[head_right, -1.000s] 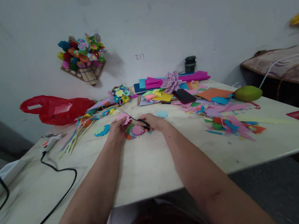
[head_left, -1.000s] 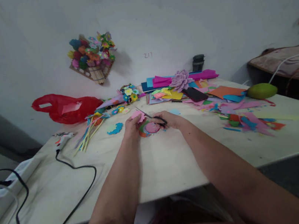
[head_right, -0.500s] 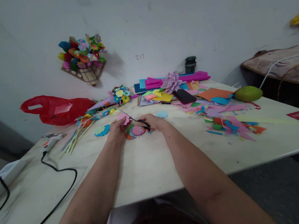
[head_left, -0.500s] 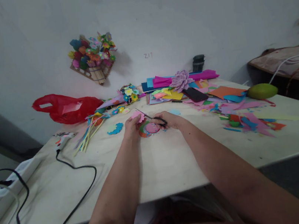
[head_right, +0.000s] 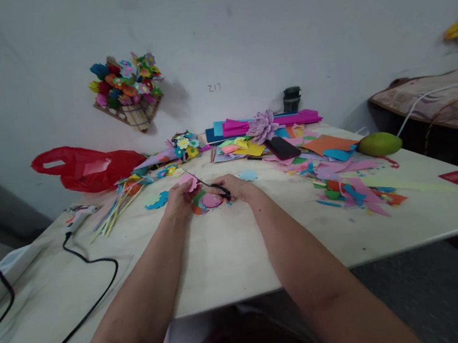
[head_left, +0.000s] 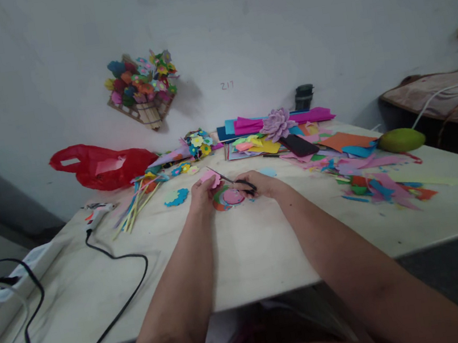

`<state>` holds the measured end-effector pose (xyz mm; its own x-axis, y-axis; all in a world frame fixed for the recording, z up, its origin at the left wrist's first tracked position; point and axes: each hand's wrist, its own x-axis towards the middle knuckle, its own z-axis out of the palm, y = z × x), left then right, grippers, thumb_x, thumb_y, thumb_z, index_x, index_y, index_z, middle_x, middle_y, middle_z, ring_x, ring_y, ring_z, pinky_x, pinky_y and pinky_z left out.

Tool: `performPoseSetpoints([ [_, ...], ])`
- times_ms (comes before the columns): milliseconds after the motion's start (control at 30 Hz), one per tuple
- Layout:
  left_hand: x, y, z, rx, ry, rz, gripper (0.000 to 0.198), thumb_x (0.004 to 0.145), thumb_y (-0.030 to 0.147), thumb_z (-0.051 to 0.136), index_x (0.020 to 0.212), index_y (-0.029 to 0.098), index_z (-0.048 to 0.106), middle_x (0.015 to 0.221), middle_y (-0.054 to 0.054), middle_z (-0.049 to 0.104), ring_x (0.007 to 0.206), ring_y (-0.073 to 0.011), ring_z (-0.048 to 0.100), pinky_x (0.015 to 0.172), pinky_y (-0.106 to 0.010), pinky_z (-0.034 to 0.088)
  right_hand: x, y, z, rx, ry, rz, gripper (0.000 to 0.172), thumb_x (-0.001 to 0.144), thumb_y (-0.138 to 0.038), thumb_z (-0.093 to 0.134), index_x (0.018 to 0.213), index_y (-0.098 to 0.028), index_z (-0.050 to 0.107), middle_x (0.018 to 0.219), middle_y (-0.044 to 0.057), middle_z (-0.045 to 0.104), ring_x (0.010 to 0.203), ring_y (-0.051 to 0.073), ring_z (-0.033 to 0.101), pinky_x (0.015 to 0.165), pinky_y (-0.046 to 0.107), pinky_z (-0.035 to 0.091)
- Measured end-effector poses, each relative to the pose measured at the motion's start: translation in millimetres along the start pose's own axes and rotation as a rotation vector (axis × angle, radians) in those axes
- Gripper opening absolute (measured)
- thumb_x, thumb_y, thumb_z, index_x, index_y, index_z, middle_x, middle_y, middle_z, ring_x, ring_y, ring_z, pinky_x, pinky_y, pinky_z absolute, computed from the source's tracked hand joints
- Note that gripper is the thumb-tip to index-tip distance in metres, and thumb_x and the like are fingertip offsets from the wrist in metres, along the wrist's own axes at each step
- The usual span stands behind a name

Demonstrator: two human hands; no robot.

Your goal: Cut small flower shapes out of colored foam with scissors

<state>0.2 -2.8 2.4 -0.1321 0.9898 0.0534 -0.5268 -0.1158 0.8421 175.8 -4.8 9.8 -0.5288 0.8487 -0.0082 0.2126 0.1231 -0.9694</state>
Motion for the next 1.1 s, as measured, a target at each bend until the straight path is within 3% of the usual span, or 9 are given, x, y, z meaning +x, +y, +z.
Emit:
performPoseSetpoints([
  [167,1.6,-0.3,-0.6,0.023,0.011,0.026,0.022,0.053,0.014,0.076,0.067,0.012,0.059,0.062,-0.002,0.061,0.053,-0.0097,0.057,0.055,-0.023,0.052,-3.4,-5.1,1.5,0.024,-0.005,-0.007,0.018,0.078,-0.029,0.054,0.069,-0.014,0.053,0.045,-0.003,0.051,0.033,0.004,0.04,0.031,0.016,0.024],
  [367,2.8,-1.3,-3.2,0.065,-0.015,0.057,0.032,0.047,0.019,0.081,0.066,0.014,0.057,0.054,0.003,0.056,0.042,-0.0055,0.048,0.04,-0.016,0.041,-2.2,-2.6,-0.3,0.028,0.008,-0.05,0.023,0.079,-0.035,0.059,0.074,-0.013,0.053,0.05,-0.002,0.054,0.034,0.004,0.043,0.029,0.016,0.025],
  [700,4.1,-2.9,-5.0,0.09,-0.057,0.051,0.028,0.051,0.018,0.079,0.062,0.015,0.053,0.05,0.004,0.05,0.037,-0.0025,0.042,0.035,-0.015,0.03,-1.6,-0.5,-1.0,0.019,0.021,-0.079,0.023,0.081,-0.035,0.058,0.075,-0.013,0.053,0.051,-0.002,0.055,0.034,0.005,0.044,0.029,0.016,0.025],
  [833,4.5,-3.3,-6.1,0.114,-0.075,0.041,0.028,0.051,0.022,0.08,0.065,0.014,0.057,0.052,0.004,0.052,0.038,-0.0026,0.042,0.035,-0.015,0.031,-1.3,0.0,-1.3,0.034,0.005,-0.078,0.024,0.08,-0.037,0.059,0.075,-0.014,0.053,0.05,-0.002,0.055,0.034,0.005,0.044,0.03,0.017,0.026],
  [1100,-0.9,-0.8,-1.0,0.07,-0.027,-0.003,0.031,0.047,0.019,0.081,0.068,0.013,0.059,0.059,0.0,0.057,0.049,-0.0078,0.052,0.046,-0.02,0.044,0.4,1.9,-1.7,0.04,-0.009,-0.058,0.023,0.077,-0.035,0.062,0.074,-0.014,0.053,0.052,-0.002,0.056,0.036,0.005,0.046,0.029,0.016,0.025],
])
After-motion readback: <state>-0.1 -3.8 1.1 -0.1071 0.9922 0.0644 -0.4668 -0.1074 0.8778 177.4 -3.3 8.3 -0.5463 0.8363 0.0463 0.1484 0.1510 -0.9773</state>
